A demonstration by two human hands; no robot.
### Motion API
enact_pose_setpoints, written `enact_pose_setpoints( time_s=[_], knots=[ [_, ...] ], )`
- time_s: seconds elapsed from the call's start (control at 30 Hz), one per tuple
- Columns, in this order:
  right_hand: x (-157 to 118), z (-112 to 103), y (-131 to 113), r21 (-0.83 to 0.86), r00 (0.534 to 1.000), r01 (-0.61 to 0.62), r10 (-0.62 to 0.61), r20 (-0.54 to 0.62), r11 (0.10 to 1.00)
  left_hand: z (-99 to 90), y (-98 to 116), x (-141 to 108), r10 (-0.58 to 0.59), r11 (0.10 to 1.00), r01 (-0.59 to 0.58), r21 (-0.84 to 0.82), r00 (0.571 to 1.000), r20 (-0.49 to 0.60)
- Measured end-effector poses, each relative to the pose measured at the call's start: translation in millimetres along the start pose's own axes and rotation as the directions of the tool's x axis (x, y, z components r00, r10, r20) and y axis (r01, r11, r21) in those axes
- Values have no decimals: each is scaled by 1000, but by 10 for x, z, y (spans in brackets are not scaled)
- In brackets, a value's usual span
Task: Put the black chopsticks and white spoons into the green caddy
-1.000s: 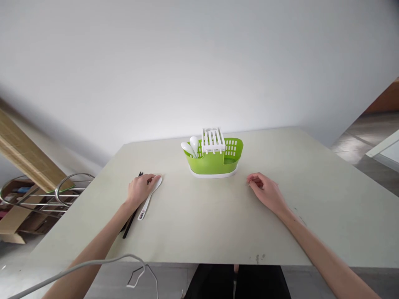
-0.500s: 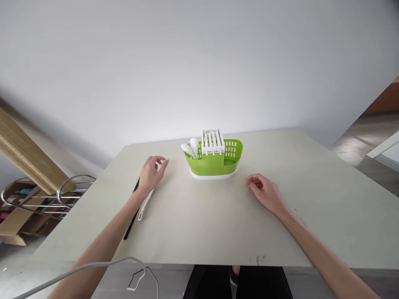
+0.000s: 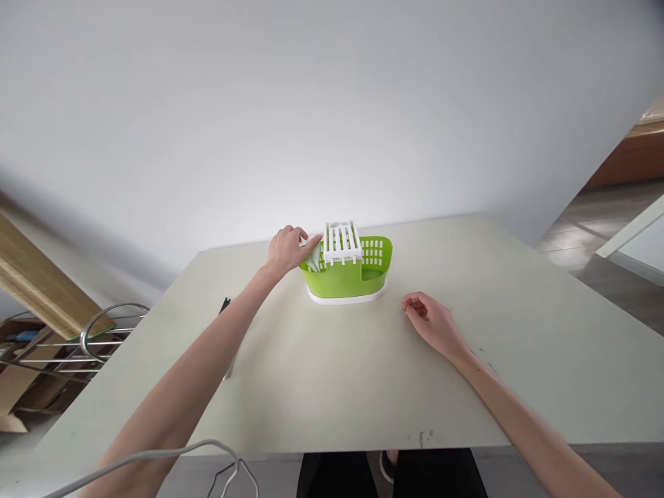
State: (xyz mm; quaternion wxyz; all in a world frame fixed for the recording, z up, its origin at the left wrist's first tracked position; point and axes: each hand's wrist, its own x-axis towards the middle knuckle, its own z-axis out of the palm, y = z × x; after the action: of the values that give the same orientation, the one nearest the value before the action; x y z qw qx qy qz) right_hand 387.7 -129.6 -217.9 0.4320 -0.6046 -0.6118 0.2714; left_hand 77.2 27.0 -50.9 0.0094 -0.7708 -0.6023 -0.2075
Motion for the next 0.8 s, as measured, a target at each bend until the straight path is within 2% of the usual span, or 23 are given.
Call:
enact_pose_setpoints(
  time_s=[0.13, 0.3, 0.5, 0.8],
  knots=[
    [0, 4, -3, -2, 1000, 4, -4, -2, 1000, 2, 16, 54, 13, 995, -17, 97, 999, 41],
    [7, 6, -10, -1, 1000, 4, -4, -2, 1000, 11, 62, 52, 42, 995, -44, 93, 999, 22],
    [10, 3, -18, -3, 1000, 8, -8, -5, 1000, 22, 98, 32, 17, 999, -19, -42, 999, -35],
    [1, 3, -4, -3, 1000, 20, -20, -3, 1000, 7, 104, 49, 6, 949, -16, -316, 999, -32]
  ],
)
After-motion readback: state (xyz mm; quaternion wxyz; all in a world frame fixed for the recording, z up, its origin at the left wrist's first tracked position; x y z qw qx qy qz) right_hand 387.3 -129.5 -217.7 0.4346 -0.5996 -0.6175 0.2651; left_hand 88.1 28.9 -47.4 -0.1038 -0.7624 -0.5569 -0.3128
